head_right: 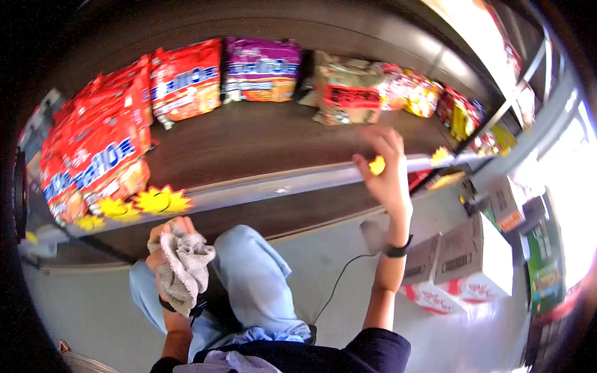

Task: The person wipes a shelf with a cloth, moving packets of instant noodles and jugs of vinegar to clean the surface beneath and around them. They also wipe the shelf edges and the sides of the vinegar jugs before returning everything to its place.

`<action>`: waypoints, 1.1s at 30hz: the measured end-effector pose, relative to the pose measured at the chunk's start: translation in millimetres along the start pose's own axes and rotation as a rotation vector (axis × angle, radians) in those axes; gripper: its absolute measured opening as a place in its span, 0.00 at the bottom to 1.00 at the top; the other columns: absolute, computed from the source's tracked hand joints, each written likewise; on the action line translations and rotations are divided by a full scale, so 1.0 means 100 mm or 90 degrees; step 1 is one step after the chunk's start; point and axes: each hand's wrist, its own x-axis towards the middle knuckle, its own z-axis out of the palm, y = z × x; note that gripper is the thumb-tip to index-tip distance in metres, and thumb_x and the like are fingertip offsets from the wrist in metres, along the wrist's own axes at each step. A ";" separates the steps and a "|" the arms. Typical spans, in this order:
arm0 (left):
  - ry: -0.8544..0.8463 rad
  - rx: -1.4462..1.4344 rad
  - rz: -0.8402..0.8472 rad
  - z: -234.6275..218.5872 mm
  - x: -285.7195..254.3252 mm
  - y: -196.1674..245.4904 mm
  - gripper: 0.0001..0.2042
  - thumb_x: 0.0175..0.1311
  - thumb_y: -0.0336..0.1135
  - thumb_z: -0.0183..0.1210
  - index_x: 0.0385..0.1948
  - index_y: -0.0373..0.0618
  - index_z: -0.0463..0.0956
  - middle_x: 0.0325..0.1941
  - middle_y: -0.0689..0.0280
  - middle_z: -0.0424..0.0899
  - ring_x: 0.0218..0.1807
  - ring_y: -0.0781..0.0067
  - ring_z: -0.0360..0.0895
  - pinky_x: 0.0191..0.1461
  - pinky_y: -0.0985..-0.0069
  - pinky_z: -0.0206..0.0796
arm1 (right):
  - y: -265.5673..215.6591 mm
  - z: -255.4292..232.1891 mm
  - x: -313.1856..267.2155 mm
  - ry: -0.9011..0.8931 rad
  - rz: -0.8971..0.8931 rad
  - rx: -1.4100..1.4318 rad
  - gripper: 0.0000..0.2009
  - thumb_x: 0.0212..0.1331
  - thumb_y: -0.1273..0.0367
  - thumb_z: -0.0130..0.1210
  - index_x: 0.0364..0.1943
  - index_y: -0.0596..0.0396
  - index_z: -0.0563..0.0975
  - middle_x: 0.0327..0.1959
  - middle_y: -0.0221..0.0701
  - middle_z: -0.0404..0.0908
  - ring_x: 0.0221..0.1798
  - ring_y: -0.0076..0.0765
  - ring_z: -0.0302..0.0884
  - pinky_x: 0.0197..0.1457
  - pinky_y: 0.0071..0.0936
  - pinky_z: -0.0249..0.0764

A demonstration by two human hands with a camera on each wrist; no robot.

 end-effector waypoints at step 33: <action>0.119 0.053 0.244 -0.60 -0.42 0.96 0.22 0.39 0.49 0.58 0.18 0.33 0.70 0.21 0.59 0.69 0.26 0.66 0.67 0.22 0.74 0.67 | -2.71 1.12 0.32 -0.170 -0.327 0.343 0.16 0.42 0.75 0.60 0.40 0.56 0.77 0.37 0.39 0.77 0.43 0.43 0.73 0.45 0.32 0.70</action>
